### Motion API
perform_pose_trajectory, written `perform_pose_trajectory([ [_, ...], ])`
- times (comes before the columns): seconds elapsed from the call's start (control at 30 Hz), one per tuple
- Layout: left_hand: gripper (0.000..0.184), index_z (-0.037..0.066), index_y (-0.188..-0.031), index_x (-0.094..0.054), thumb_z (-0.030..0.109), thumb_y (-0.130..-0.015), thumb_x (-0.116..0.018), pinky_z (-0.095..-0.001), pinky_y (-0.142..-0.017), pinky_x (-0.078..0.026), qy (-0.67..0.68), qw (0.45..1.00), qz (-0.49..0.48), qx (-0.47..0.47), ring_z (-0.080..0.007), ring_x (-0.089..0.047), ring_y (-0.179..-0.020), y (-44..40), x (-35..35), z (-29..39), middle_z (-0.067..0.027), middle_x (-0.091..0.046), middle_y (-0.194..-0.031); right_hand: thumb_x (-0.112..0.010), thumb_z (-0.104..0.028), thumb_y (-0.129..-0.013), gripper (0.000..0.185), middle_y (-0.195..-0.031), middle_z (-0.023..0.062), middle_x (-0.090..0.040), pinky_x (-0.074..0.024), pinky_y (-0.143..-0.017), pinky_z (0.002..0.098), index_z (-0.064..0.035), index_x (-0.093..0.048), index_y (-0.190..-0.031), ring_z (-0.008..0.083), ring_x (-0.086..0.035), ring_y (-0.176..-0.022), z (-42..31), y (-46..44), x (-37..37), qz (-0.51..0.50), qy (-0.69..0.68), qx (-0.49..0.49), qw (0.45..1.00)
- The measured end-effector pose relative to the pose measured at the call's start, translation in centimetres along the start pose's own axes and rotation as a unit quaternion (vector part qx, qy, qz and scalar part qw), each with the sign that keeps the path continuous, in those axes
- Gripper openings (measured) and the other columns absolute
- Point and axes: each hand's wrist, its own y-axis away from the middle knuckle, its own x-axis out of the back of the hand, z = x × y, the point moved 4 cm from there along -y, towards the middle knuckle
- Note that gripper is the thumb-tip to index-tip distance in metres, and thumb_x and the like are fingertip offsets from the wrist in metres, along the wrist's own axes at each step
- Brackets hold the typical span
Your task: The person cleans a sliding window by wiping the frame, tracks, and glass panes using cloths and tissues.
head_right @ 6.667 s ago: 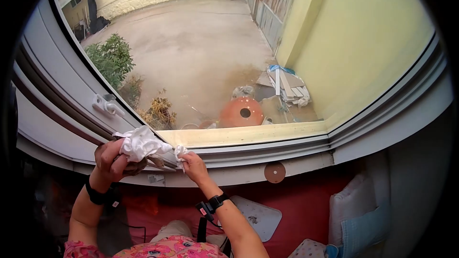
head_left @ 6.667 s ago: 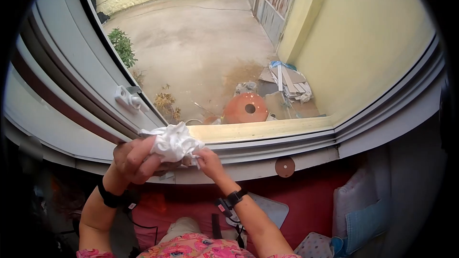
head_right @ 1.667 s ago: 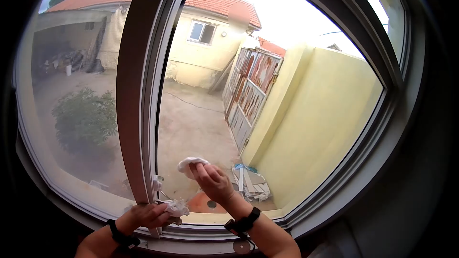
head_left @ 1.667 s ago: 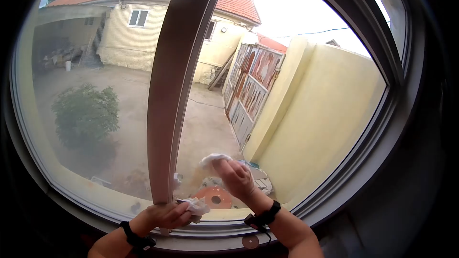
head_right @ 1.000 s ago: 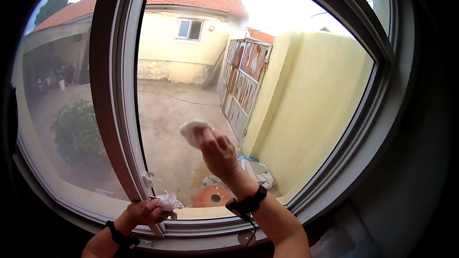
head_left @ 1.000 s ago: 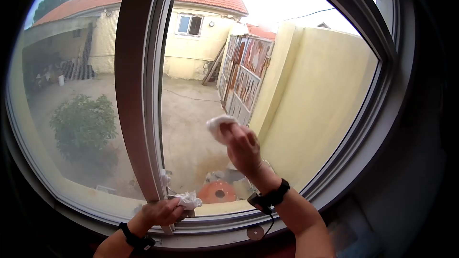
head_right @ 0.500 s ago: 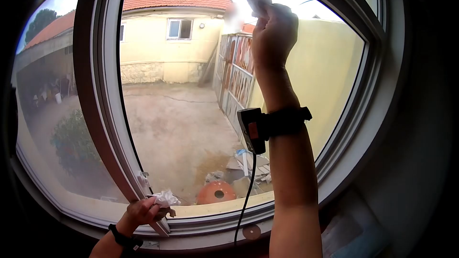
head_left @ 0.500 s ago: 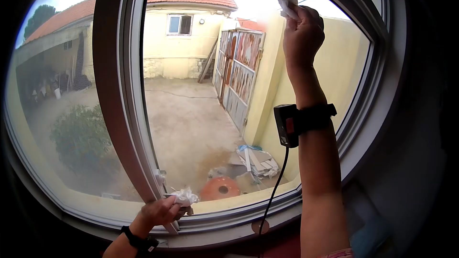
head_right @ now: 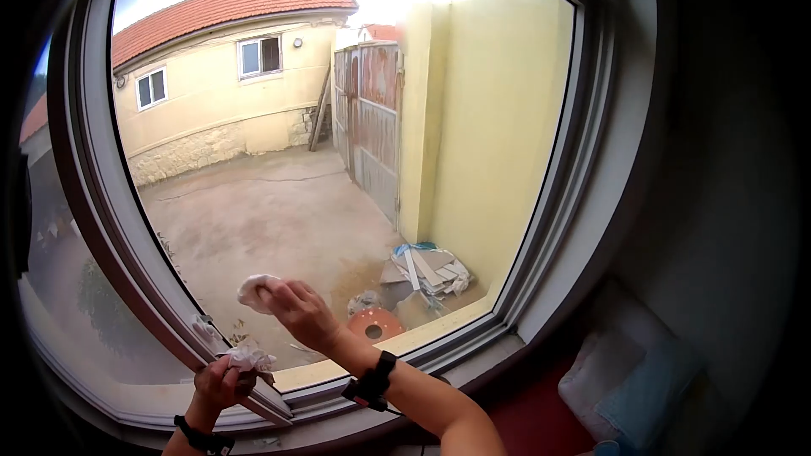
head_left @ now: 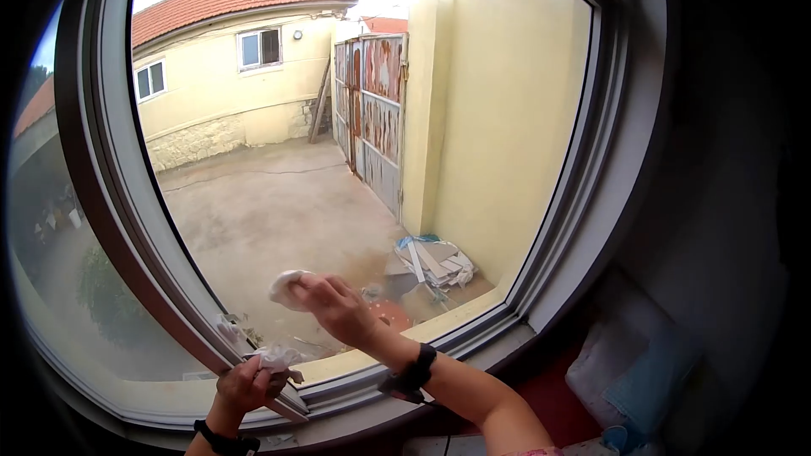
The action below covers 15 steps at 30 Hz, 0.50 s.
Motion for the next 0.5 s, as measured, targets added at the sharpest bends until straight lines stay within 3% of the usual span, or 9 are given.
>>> perform_pose_trajectory([
  [0.2, 0.033, 0.005, -0.096, -0.051, 0.021, -0.074, -0.07, -0.031, -0.058, -0.051, -0.031, 0.999, -0.018, -0.002, -0.0222, -0.06, -0.07, -0.1, 0.3, 0.1, -0.0129, -0.056, -0.097, -0.06, -0.006, -0.072, 0.032, -0.104, 0.0113, -0.05, -0.0473, -0.08, 0.0348, 0.0023, -0.055, -0.102, 0.0246, -0.054, -0.088, -0.1, -7.3, 1.0, 0.077, -0.073, 0.118, 0.987],
  [0.23, 0.033, 0.005, -0.095, -0.051, 0.021, -0.074, -0.07, -0.031, -0.057, -0.051, -0.03, 0.999, -0.011, -0.008, -0.0221, -0.06, -0.07, -0.4, 0.2, 0.0, -0.0129, -0.055, -0.096, -0.06, -0.006, -0.072, 0.031, -0.105, 0.0114, -0.05, -0.0473, -0.08, 0.0352, 0.0016, -0.055, -0.102, 0.0248, -0.054, -0.088, 1.6, -6.9, 3.4, 0.095, 0.002, 0.127, 0.987],
  [0.3, 0.033, 0.006, -0.094, -0.05, 0.021, -0.073, -0.071, -0.0309, -0.057, -0.051, -0.046, 0.999, -0.007, -0.014, -0.022, -0.06, -0.068, -0.4, 0.3, 0.1, -0.0124, -0.055, -0.095, -0.06, 0.004, -0.068, 0.042, -0.103, 0.0085, -0.055, -0.0485, -0.077, 0.0348, -0.0028, -0.061, -0.11, 0.0252, -0.056, -0.087, 7.2, -5.5, 8.4, 0.159, 0.085, 0.038, 0.983],
  [0.43, 0.036, 0.007, -0.094, -0.051, 0.021, -0.069, -0.072, -0.0323, -0.055, -0.05, -0.046, 0.999, -0.021, -0.01, -0.0245, -0.061, -0.071, 1.0, -0.2, -0.4, -0.0108, -0.055, -0.095, -0.061, 0.002, -0.076, 0.027, -0.094, 0.0122, -0.059, -0.0506, -0.07, 0.0356, -0.0034, -0.064, -0.103, 0.0287, -0.059, -0.085, 21.5, 0.5, 21.6, 0.345, 0.291, -0.148, 0.88],
  [0.47, 0.034, 0.009, -0.104, -0.058, 0.026, -0.078, -0.07, -0.0321, -0.066, -0.052, -0.076, 0.995, -0.056, 0.006, -0.0235, -0.062, -0.084, 1.4, 0.1, -0.1, -0.0084, -0.06, -0.1, -0.063, -0.002, -0.078, 0.023, -0.092, 0.0121, -0.06, -0.0509, -0.067, 0.0342, -0.0027, -0.065, -0.101, 0.0287, -0.06, -0.08, 25.1, 2.4, 24.7, 0.368, 0.286, -0.196, 0.863],
  [0.5, 0.037, 0.01, -0.106, -0.057, 0.028, -0.077, -0.071, -0.0322, -0.066, -0.052, -0.075, 0.996, -0.053, -0.001, -0.0232, -0.062, -0.084, 1.3, 0.3, -0.2, -0.008, -0.06, -0.1, -0.063, -0.004, -0.079, 0.021, -0.092, 0.0117, -0.06, -0.0507, -0.067, 0.0345, -0.0016, -0.065, -0.1, 0.0286, -0.061, -0.078, 28.5, 4.6, 27.5, 0.366, 0.338, -0.229, 0.836],
])
